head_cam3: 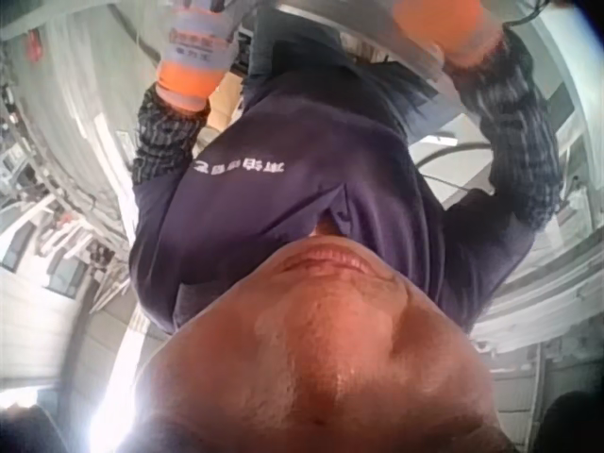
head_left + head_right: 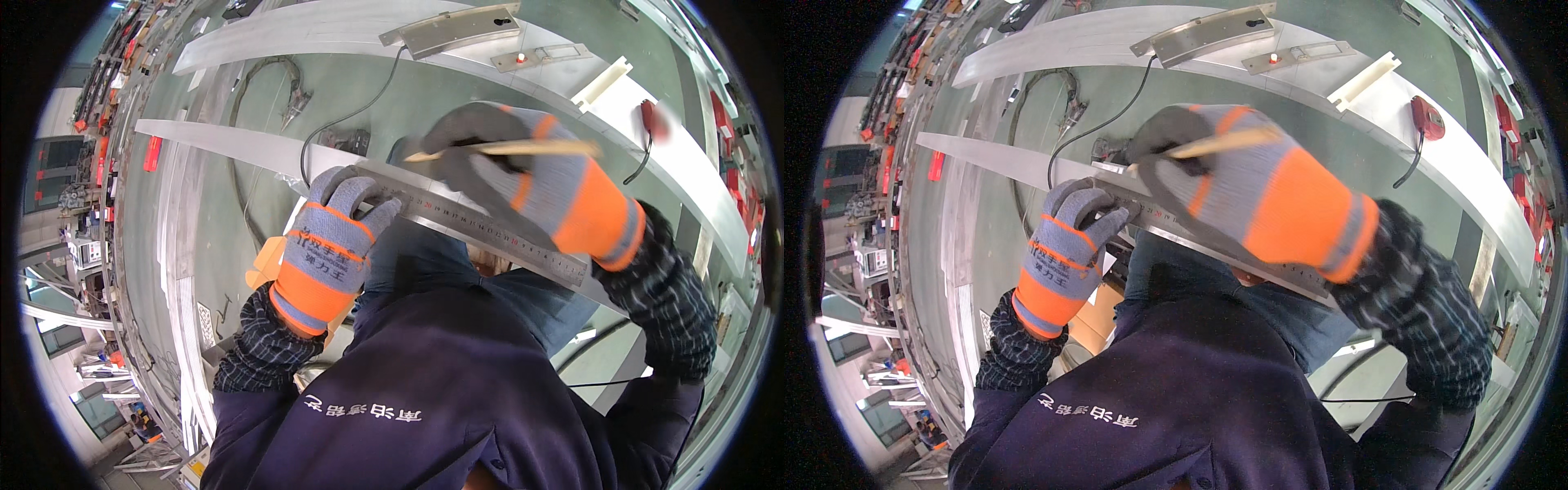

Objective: The person measures and marks a long aluminum profile using a spirit level, tape measure, and pencil. They repeatedly align the tools, mark measurement points, and reposition the profile to continue marking along its length.

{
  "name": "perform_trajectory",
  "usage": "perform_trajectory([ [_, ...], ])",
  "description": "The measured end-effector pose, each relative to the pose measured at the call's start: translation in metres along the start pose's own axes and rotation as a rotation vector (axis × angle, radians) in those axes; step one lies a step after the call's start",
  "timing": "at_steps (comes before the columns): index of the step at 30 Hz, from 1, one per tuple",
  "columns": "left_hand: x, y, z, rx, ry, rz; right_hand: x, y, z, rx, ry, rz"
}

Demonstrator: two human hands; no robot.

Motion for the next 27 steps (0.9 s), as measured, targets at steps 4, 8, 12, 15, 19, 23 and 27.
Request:
perform_trajectory([
  [4, 0.001, 0.001, 0.002, 0.052, -0.032, -0.047, -0.033, 0.019, -0.043, 0.024, -0.046, -0.084],
  [8, 0.000, 0.000, 0.001, 0.070, -0.037, -0.052, -0.036, 0.021, -0.059, 0.066, 0.028, -0.010],
  [12, -0.002, -0.004, -0.001, 0.075, -0.041, -0.069, -0.037, 0.023, -0.065, 0.076, 0.087, 0.043],
  [15, -0.004, -0.007, -0.003, 0.095, -0.053, -0.044, -0.051, 0.026, -0.070, 0.153, 0.086, 0.064],
  [19, -0.002, -0.007, -0.004, 0.098, -0.061, -0.025, -0.048, 0.031, -0.070, 0.226, 0.145, 0.168],
  [23, -0.003, -0.011, -0.005, 0.127, -0.066, -0.019, -0.049, 0.037, -0.073, 0.223, 0.108, 0.177],
  [27, -0.002, -0.009, -0.008, 0.099, -0.028, -0.029, -0.053, 0.037, -0.072, 0.168, -0.053, 0.295],
])
Point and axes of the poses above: each hand's wrist, its own z-axis away from the middle knuckle, its own y-axis out of the palm, x = y × z, the point moved 4 cm from there along -z, towards the middle knuckle, and after that the axes turned 12 degrees about x, right-handed, at the moved point
